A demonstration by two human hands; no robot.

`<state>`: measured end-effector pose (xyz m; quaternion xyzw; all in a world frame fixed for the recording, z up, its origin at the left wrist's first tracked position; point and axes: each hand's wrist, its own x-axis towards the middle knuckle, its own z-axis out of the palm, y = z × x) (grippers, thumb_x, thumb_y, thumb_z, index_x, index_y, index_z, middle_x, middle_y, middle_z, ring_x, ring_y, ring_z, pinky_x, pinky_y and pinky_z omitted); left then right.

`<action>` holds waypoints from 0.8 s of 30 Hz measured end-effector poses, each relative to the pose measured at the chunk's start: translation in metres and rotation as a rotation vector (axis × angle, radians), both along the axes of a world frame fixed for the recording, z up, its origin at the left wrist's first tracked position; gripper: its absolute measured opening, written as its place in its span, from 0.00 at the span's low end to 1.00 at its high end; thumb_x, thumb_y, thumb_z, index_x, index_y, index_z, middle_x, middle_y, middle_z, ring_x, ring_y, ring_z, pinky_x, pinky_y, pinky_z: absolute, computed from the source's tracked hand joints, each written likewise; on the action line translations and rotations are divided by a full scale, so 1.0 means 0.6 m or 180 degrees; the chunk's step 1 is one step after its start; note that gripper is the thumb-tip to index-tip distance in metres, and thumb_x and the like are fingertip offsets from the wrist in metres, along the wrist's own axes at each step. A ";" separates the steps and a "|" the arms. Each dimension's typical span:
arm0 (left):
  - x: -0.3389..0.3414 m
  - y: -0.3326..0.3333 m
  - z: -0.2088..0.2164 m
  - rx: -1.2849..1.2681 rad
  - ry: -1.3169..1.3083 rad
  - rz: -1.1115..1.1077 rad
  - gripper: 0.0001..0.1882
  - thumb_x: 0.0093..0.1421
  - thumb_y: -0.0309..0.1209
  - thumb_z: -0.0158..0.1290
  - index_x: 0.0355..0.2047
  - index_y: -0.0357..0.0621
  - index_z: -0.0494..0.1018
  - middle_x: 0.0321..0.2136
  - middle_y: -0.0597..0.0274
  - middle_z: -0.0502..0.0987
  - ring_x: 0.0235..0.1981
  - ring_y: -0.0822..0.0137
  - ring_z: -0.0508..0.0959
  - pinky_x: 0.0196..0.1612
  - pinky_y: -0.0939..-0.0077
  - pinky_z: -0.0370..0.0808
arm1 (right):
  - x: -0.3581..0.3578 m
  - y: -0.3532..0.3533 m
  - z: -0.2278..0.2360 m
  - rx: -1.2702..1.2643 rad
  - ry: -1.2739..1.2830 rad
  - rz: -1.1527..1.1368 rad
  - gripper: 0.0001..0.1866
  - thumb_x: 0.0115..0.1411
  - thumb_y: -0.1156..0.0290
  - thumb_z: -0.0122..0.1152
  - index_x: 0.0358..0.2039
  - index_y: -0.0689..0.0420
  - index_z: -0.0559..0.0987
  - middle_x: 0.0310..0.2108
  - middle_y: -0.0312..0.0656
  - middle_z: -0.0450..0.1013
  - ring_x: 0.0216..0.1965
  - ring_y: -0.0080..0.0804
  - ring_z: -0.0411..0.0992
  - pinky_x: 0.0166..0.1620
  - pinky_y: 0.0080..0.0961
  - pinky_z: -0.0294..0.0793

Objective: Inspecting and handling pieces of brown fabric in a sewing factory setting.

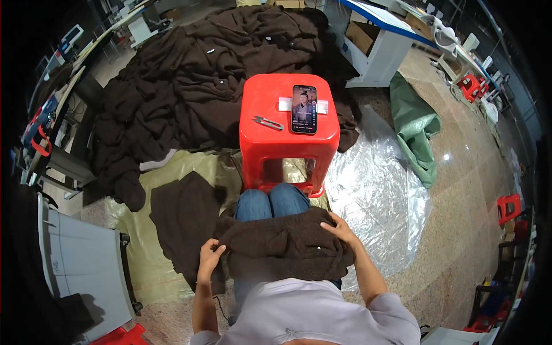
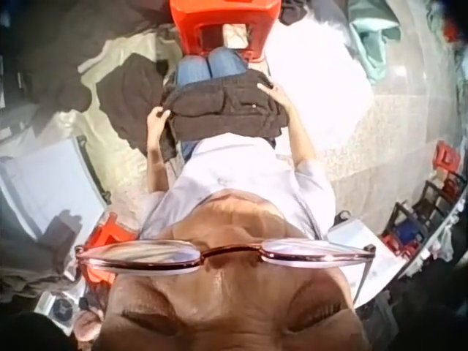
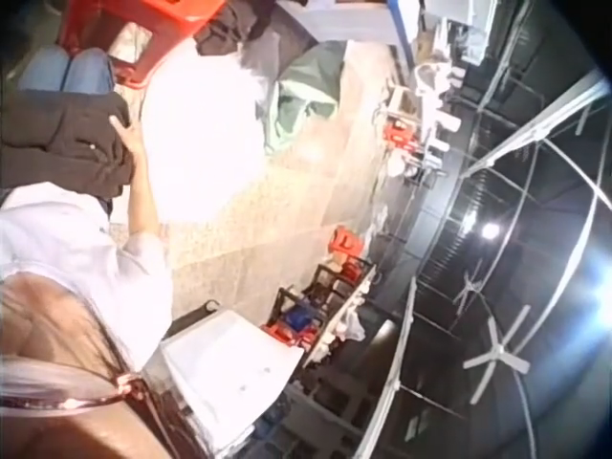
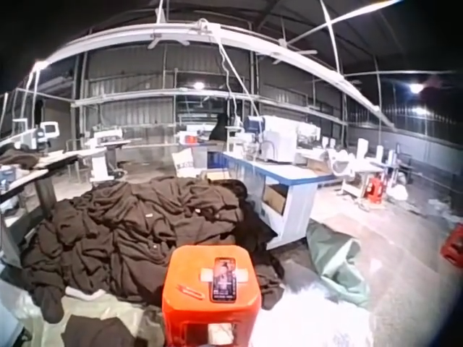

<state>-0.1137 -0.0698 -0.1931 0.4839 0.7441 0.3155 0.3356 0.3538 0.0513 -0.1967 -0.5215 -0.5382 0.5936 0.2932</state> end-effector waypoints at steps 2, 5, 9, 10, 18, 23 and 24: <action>-0.005 -0.010 -0.022 -0.0192 -0.1563 0.0325 0.10 0.56 0.26 0.59 0.38 0.38 0.72 0.26 0.67 0.74 0.29 0.71 0.75 0.37 0.76 0.71 | -0.018 0.027 0.035 -0.0476 0.0385 0.0027 0.27 0.60 0.59 0.64 0.54 0.63 0.72 0.47 0.41 0.74 0.47 0.27 0.71 0.51 0.25 0.70; -0.012 -0.014 -0.030 -0.0439 -0.2113 0.0300 0.12 0.59 0.26 0.57 0.43 0.39 0.71 0.29 0.70 0.73 0.33 0.73 0.74 0.40 0.78 0.69 | -0.034 0.061 0.049 -0.0608 0.0266 -0.0088 0.20 0.61 0.60 0.64 0.47 0.62 0.77 0.40 0.36 0.76 0.41 0.23 0.72 0.46 0.23 0.72; 0.026 -0.017 0.017 -0.0684 -0.1511 -0.0145 0.12 0.59 0.26 0.57 0.43 0.37 0.71 0.38 0.64 0.76 0.41 0.74 0.72 0.46 0.77 0.68 | -0.049 0.089 0.056 -0.0706 0.0506 -0.0318 0.11 0.60 0.67 0.64 0.39 0.60 0.80 0.32 0.31 0.76 0.34 0.18 0.71 0.40 0.19 0.71; 0.026 -0.017 -0.007 -0.0697 -0.1521 -0.0166 0.12 0.59 0.26 0.57 0.43 0.37 0.71 0.38 0.64 0.76 0.41 0.74 0.72 0.46 0.77 0.68 | -0.047 0.095 0.054 -0.0620 0.0539 -0.0368 0.09 0.59 0.69 0.65 0.37 0.60 0.79 0.32 0.31 0.76 0.33 0.18 0.71 0.39 0.19 0.71; 0.037 -0.034 -0.164 -0.0165 -0.1479 0.1078 0.16 0.59 0.18 0.50 0.49 0.35 0.71 0.45 0.61 0.76 0.44 0.70 0.74 0.48 0.78 0.70 | -0.041 0.105 0.052 -0.0023 0.0007 0.0097 0.09 0.56 0.75 0.66 0.37 0.59 0.77 0.32 0.31 0.75 0.33 0.18 0.70 0.39 0.19 0.70; 0.030 -0.045 -0.153 -0.0161 -0.2482 0.1597 0.12 0.60 0.20 0.53 0.45 0.37 0.74 0.40 0.65 0.78 0.39 0.71 0.78 0.42 0.78 0.74 | -0.048 0.094 0.071 -0.0483 -0.0005 0.0216 0.13 0.54 0.76 0.67 0.41 0.60 0.78 0.35 0.36 0.77 0.36 0.22 0.72 0.43 0.22 0.71; 0.023 -0.050 -0.139 -0.0157 -0.2479 0.1594 0.12 0.60 0.20 0.53 0.45 0.37 0.74 0.40 0.65 0.78 0.39 0.71 0.78 0.42 0.78 0.74 | -0.051 0.094 0.079 -0.0478 -0.0001 0.0214 0.13 0.54 0.76 0.67 0.41 0.60 0.78 0.35 0.36 0.77 0.36 0.22 0.72 0.43 0.22 0.71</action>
